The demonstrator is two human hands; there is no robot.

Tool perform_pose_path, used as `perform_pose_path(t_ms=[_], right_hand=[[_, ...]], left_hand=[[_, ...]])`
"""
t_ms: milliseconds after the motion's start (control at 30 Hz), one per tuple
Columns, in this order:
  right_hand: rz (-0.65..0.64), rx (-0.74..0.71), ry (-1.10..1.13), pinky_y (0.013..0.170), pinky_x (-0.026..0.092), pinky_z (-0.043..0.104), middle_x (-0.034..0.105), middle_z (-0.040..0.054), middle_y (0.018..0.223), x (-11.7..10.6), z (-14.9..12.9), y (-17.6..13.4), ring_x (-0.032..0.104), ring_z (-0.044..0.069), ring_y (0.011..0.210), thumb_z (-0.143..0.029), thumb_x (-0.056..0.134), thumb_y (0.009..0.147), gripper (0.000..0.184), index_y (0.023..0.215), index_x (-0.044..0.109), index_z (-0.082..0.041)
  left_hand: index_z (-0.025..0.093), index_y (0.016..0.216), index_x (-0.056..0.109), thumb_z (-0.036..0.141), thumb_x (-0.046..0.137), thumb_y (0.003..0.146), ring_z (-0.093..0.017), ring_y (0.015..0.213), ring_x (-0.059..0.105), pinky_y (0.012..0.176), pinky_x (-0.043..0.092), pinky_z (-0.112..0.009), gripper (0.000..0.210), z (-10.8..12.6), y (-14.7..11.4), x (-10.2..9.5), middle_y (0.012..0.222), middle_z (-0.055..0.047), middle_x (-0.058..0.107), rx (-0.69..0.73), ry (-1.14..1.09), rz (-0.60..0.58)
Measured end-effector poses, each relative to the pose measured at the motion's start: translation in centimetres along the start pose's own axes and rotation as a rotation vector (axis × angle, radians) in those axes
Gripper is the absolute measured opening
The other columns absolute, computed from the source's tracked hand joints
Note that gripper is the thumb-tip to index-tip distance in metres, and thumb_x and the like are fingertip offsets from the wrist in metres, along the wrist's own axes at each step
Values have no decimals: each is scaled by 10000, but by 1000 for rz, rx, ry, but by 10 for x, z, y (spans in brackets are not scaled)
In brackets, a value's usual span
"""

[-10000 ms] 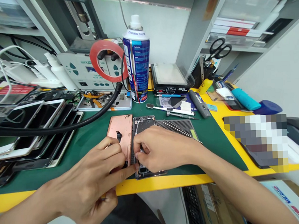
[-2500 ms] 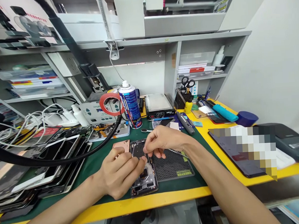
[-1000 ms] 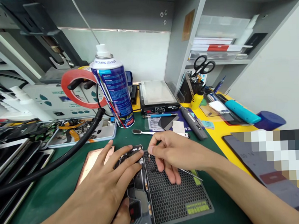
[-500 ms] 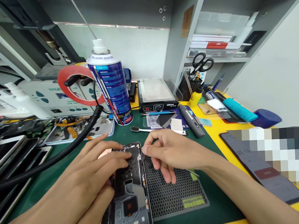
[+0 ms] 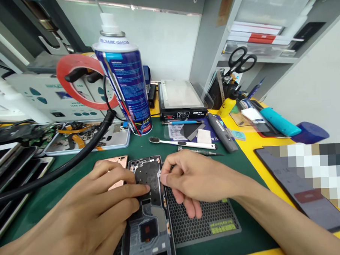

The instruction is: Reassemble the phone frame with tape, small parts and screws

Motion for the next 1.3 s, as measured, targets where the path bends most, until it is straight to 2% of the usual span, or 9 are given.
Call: perform_pose_path(t_ms=[133, 267, 567, 667, 800, 1167, 1300], right_hand=[[26, -4, -26, 366, 470, 174, 553, -75, 561, 0, -1, 0, 557, 89, 381, -315, 435, 1015, 157, 918, 487, -203], [44, -30, -44, 358, 469, 167, 551, -79, 589, 1, 0, 2, 574, 91, 392, -350, 451, 1011, 177, 905, 479, -211], [70, -38, -87, 369, 455, 141, 551, -74, 624, 1, -2, 2, 582, 76, 411, -329, 450, 1013, 156, 917, 491, -212], [76, -38, -83, 363, 450, 134, 544, -75, 618, 1, -1, 2, 582, 76, 409, -367, 470, 1005, 179, 918, 489, -211], [84, -37, -83, 360, 451, 132, 538, -72, 628, 0, 1, 3, 576, 72, 406, -412, 487, 996, 212, 940, 492, -208], [147, -39, -225, 403, 483, 173, 539, -59, 634, 0, -2, -1, 572, 86, 440, -433, 420, 1016, 236, 941, 497, -223], [118, -49, -201, 413, 488, 171, 534, -63, 635, 1, -4, -1, 579, 87, 452, -406, 411, 1024, 219, 930, 473, -218]], left_hand=[[230, 943, 700, 187, 477, 956, -225, 965, 583, 1045, 347, -456, 227, 11, 1, 0, 1016, 1, 740, 49, 18, 32], [205, 901, 704, 194, 414, 973, -222, 939, 590, 965, 402, -435, 299, 20, 3, 0, 1053, -15, 748, 72, 39, 89], [218, 882, 704, 194, 436, 976, -221, 972, 584, 967, 394, -440, 285, 18, 4, 15, 1120, 0, 736, 72, 79, 45], [221, 843, 693, 200, 446, 973, -216, 965, 582, 970, 392, -441, 280, 21, 4, 17, 1122, 7, 733, 108, 59, 27], [213, 888, 694, 190, 470, 957, -245, 1022, 573, 971, 390, -475, 236, 21, 4, 20, 1210, -27, 699, 76, 89, -13], [208, 876, 688, 180, 479, 951, -242, 990, 567, 956, 403, -463, 224, 21, 5, 17, 1129, -44, 717, 73, 107, -23], [218, 851, 678, 177, 460, 956, -231, 981, 571, 968, 404, -461, 246, 19, 6, 17, 1095, -26, 724, 88, 66, 2]])
Point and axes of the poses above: each hand's wrist, its own y-axis towards the middle knuckle, its own x-axis out of the palm, z = x × y, the point moved 9 cm from there along y, towards the middle knuckle
